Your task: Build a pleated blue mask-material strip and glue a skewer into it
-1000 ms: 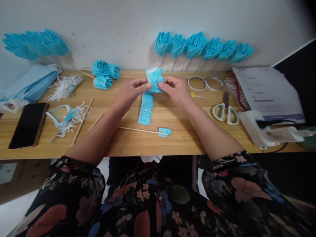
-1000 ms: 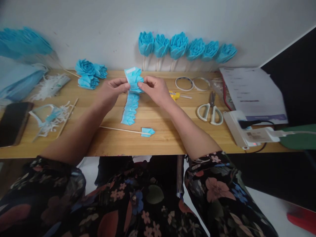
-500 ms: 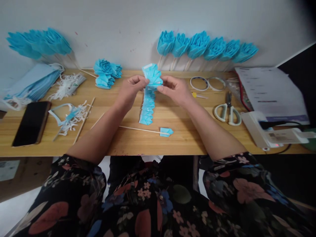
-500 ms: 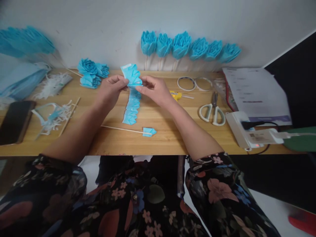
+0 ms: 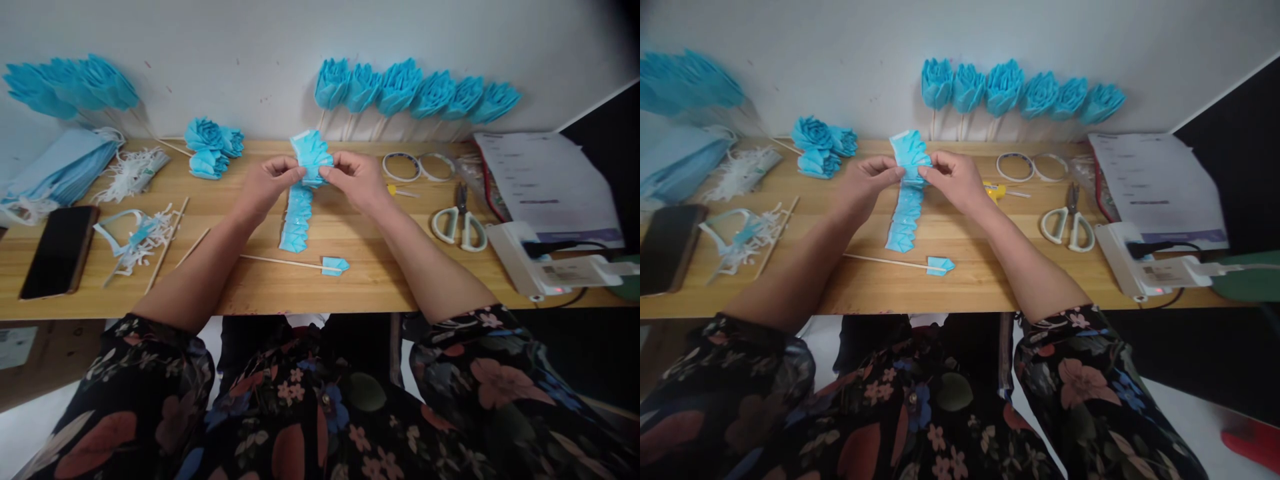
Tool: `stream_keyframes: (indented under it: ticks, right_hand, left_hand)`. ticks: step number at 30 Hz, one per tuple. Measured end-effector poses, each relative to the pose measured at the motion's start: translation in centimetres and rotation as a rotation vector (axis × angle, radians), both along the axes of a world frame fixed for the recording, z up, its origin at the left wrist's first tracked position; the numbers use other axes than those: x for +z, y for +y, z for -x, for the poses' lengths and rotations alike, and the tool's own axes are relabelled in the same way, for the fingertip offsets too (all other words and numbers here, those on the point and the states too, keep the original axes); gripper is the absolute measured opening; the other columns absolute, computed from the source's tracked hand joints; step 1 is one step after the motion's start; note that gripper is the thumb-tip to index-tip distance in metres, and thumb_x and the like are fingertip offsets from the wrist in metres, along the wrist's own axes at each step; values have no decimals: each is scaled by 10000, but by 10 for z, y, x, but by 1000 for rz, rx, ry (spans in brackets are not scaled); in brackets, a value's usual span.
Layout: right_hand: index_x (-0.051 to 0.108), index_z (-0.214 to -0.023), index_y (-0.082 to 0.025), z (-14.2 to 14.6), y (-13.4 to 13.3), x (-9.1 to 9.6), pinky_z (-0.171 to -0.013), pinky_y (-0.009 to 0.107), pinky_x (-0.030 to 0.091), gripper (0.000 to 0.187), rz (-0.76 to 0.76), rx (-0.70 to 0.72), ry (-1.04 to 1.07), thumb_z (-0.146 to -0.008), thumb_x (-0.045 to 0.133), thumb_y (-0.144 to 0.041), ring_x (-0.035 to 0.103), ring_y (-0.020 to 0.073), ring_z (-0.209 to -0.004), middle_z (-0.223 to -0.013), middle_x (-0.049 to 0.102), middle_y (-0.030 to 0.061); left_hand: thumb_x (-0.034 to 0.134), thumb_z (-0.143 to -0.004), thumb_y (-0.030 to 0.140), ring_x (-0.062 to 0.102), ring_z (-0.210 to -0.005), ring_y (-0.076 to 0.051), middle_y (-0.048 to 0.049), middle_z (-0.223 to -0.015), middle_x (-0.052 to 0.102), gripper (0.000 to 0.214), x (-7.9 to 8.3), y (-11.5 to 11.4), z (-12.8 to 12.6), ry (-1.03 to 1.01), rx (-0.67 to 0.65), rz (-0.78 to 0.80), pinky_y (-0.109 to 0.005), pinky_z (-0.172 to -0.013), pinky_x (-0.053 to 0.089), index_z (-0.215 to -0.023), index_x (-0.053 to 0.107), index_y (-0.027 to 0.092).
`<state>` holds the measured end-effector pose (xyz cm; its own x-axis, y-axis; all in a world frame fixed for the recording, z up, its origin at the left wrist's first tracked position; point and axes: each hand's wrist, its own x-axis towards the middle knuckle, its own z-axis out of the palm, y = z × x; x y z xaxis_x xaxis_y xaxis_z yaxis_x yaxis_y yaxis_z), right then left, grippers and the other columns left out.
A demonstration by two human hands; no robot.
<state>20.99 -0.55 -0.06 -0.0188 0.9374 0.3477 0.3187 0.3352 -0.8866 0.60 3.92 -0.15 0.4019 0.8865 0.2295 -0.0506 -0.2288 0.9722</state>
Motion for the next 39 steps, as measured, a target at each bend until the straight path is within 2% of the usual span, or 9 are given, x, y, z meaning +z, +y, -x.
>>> stream_keyframes:
  ticks: [4,8,12,16,18,22,27,33,39]
  right_hand:
    - [654,-763,-217,-2,-1,2,-752,310,500,388,21,27,32,-918,724,-566,565,156,-784,-731,561,-15]
    - [695,-849,-233,-1,-2,5,-817,334,540,439,42,81,72,-909,689,-668,631,197,-927,-859,663,17]
    - [702,-843,-211,1,0,1,-810,336,521,360,24,90,24,-834,803,-556,615,197,-892,-836,670,10]
    - [674,-769,-198,0,3,-4,-766,313,486,259,-1,7,13,-878,766,-415,568,165,-811,-778,629,-6]
    - [672,-768,-199,-1,3,-4,-759,309,481,241,-5,0,22,-883,759,-392,557,158,-799,-783,630,-6]
    - [653,-749,-204,-1,2,-2,-740,308,469,289,5,14,4,-868,772,-439,530,154,-772,-758,603,-9]
    - [608,-701,-209,-2,1,-1,-714,306,452,381,-9,20,-25,-882,759,-508,489,144,-727,-703,527,-18]
    - [662,-796,-216,-1,-2,6,-823,326,518,451,10,93,35,-941,652,-643,604,179,-870,-814,628,9]
    - [684,-822,-196,0,0,2,-807,317,507,365,-24,74,-27,-855,782,-546,589,168,-847,-808,642,-6]
  left_hand:
    - [847,-859,377,639,-756,-153,13,-704,658,289,2,0,0,-1,18,-10,-293,-753,511,-705,686,193]
    - [820,-881,356,609,-705,-132,11,-658,628,315,4,2,0,-18,69,-13,-278,-731,499,-669,656,190]
    - [803,-909,399,621,-707,-123,13,-666,618,345,-1,5,-1,-53,66,8,-274,-739,491,-677,652,192]
    - [690,-956,597,619,-727,-128,-10,-752,666,452,-7,7,-1,-80,-44,-9,-281,-737,489,-738,713,202]
    - [715,-924,620,616,-750,-135,-12,-779,681,452,-6,6,-1,-69,-56,-30,-285,-751,489,-761,729,199]
    - [879,-814,428,636,-817,-156,5,-773,677,304,-3,2,-2,-3,14,-11,-291,-795,499,-749,706,186]
    - [868,-830,272,619,-772,-145,13,-699,607,277,-2,1,-4,3,49,-25,-279,-740,474,-684,655,172]
    - [848,-882,395,644,-791,-150,24,-681,588,353,-1,4,-1,-36,73,-69,-286,-756,504,-693,628,193]
    - [738,-968,493,633,-725,-132,12,-681,604,402,-9,11,-2,-83,76,-133,-280,-747,509,-713,666,191]
